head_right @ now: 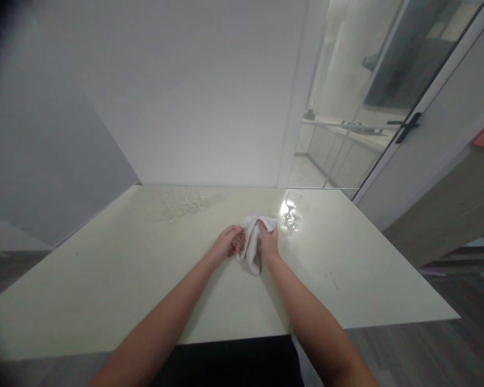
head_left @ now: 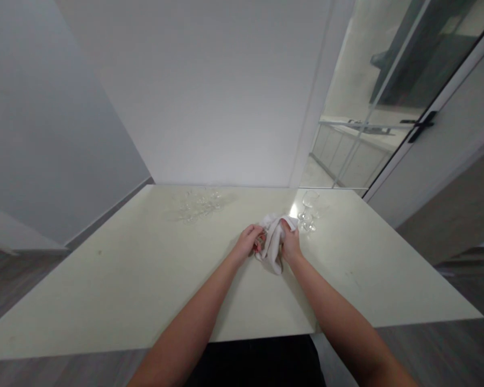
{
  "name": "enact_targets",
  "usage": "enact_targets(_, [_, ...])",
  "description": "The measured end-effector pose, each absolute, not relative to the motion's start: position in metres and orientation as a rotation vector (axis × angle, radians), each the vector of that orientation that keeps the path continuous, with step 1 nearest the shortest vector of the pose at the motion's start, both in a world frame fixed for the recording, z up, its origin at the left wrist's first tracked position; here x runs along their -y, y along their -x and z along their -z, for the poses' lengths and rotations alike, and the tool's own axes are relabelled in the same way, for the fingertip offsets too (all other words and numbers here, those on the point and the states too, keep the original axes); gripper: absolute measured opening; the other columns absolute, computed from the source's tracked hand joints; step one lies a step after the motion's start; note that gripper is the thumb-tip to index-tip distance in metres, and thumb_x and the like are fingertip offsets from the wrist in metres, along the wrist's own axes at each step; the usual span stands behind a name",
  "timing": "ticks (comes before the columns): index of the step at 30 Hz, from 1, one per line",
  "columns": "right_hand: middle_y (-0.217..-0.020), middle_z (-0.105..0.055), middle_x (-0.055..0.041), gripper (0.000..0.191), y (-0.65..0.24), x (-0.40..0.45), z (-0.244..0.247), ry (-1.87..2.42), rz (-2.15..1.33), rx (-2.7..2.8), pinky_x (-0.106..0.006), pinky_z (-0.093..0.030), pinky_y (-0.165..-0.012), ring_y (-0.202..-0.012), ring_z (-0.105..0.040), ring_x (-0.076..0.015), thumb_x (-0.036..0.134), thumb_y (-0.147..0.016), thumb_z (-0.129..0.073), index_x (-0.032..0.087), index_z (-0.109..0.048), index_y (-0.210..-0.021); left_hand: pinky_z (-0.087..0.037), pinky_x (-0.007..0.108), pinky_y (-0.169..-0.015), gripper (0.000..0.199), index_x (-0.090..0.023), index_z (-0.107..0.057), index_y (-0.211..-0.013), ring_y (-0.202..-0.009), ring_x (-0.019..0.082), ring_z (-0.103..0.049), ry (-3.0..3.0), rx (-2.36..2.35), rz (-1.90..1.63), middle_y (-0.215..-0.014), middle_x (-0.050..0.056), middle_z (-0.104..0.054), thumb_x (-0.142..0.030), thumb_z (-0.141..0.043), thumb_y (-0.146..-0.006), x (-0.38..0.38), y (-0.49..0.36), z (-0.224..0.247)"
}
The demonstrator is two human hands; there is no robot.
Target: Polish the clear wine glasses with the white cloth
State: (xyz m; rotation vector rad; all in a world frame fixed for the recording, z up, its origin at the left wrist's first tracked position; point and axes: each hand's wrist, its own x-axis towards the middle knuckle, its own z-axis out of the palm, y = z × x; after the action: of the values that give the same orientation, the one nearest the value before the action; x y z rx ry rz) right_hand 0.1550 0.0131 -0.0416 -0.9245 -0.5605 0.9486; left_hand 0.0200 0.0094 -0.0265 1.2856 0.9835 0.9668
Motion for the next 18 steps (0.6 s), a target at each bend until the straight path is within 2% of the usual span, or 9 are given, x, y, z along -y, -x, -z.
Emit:
enact_targets(4, [-0.079, -0.066, 0.0026, 0.037, -0.155, -0.012, 0.04, 0.908, -1.003, 0.488, -0.027, -0.052, -0.064, -0.068, -0.062, -0.0147, 0.043, -0.066, -0.071, 0.022, -0.058, -0.093, -0.041, 0.02, -0.057, 0.037, -0.02, -0.05, -0.096, -0.065, 0.009, -0.054, -1.605, -1.118, -1.219, -0.085, 0.0, -0.058, -0.046, -0.062, -0.072, -0.005, -0.017, 0.022])
enact_targets(6, [-0.077, -0.066, 0.0023, 0.037, -0.155, -0.012, 0.039, 0.902, -1.034, 0.452, -0.028, -0.052, -0.062, -0.067, -0.062, -0.0154, 0.046, -0.067, -0.069, 0.021, -0.058, -0.092, -0.041, 0.021, -0.063, 0.034, -0.02, -0.052, -0.095, -0.073, 0.011, -0.054, -1.785, -1.117, -1.243, -0.087, 0.0, -0.059, -0.041, -0.065, -0.071, -0.001, -0.017, 0.021])
enact_targets(10, [-0.073, -0.065, 0.0031, 0.037, -0.157, -0.01, 0.038, 0.902, -1.023, 0.454, -0.027, -0.051, -0.061, -0.064, -0.061, -0.0146, 0.046, -0.066, -0.07, 0.02, -0.058, -0.09, -0.039, 0.022, -0.062, 0.022, -0.02, -0.054, -0.084, -0.066, 0.011, -0.051, -1.916, -1.129, -1.193, -0.077, -0.001, -0.058, -0.039, -0.061, -0.075, 0.005, -0.017, 0.019])
enact_targets(18, [-0.079, -0.065, 0.0028, 0.034, -0.157, -0.012, 0.04, 0.886, -1.017, 0.502, -0.027, -0.052, -0.065, -0.069, -0.061, -0.0143, 0.04, -0.065, -0.072, 0.021, -0.06, -0.09, -0.041, 0.022, -0.062, 0.025, -0.02, -0.055, -0.082, -0.067, 0.011, -0.052, -1.878, -1.095, -1.204, -0.075, -0.001, -0.058, -0.041, -0.063, -0.073, 0.002, -0.016, 0.021])
